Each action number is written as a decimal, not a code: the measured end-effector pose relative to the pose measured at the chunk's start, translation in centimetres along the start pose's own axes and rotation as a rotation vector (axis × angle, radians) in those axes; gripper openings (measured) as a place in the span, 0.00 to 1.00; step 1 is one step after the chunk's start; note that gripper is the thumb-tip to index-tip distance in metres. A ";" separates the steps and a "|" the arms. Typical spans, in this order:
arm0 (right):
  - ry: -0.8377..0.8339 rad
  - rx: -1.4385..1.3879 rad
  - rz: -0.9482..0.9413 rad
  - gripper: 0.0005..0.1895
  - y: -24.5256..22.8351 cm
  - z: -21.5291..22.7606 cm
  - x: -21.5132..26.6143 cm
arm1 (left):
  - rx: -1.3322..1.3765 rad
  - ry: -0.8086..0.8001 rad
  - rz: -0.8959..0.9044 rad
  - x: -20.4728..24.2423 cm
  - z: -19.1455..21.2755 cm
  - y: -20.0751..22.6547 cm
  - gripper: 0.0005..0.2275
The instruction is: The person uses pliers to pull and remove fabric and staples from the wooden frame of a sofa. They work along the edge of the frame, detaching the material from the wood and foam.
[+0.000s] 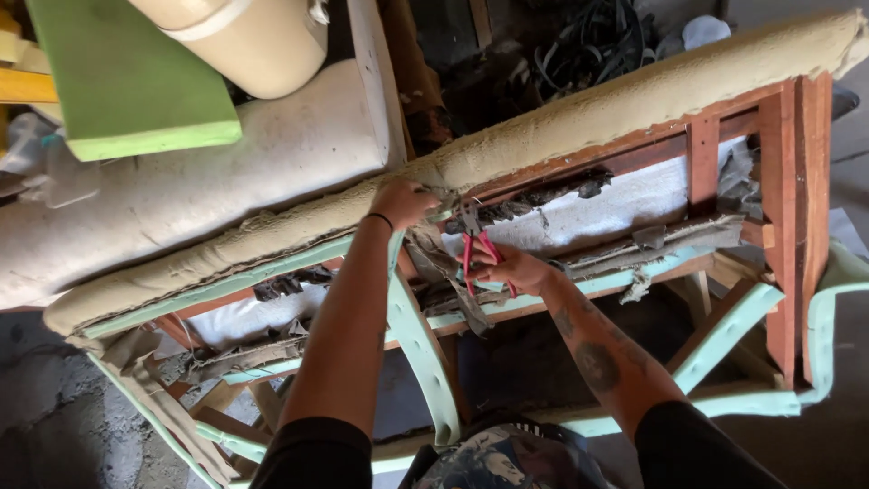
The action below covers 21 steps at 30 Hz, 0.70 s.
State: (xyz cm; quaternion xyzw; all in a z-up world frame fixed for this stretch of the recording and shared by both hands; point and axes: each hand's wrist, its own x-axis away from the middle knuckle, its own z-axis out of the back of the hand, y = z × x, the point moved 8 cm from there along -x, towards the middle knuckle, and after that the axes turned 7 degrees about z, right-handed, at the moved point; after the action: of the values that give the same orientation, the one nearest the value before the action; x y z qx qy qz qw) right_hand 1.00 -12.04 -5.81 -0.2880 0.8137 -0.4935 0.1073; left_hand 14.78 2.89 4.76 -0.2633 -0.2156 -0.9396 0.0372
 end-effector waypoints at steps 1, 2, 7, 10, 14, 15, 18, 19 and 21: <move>0.011 -0.007 -0.009 0.54 0.0 0.3 -0.2 | 0.000 -0.016 0.001 0.0 0.4 0.0 0.14; -0.036 -0.020 -0.007 0.56 -0.1 0.2 -0.6 | 0.018 -0.070 0.008 -0.1 0.7 0.0 0.14; -0.068 -0.019 -0.045 0.57 -0.8 1.5 -0.8 | 0.055 -0.174 0.028 -0.1 1.8 1.0 0.12; -0.208 -0.111 -0.108 0.58 -0.1 1.2 -0.4 | 0.051 -0.178 0.023 0.8 2.1 0.9 0.14; -0.341 -0.203 -0.136 0.58 -0.3 -0.2 -0.5 | 0.094 -0.229 0.023 3.4 3.3 1.9 0.21; -0.381 -0.278 -0.126 0.58 -0.5 -0.8 -0.7 | 0.106 -0.249 0.015 3.5 3.3 1.8 0.22; -0.354 -0.370 -0.060 0.57 1.0 -0.4 -1.8 | 0.130 -0.220 -0.026 3.5 2.6 1.4 0.22; -0.358 -0.373 -0.062 0.57 2.0 -0.5 -1.8 | 0.130 -0.219 -0.021 3.2 2.5 1.3 0.22; -0.362 -0.536 0.000 0.57 3.4 -0.9 -1.7 | 0.142 -0.174 -0.020 2.9 2.5 0.8 0.23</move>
State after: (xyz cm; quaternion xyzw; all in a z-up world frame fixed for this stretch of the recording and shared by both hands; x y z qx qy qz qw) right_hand 0.77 -9.21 -8.53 -0.3890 0.8824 -0.2022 0.1707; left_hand 13.68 3.35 8.51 -0.3385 -0.2868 -0.8958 0.0278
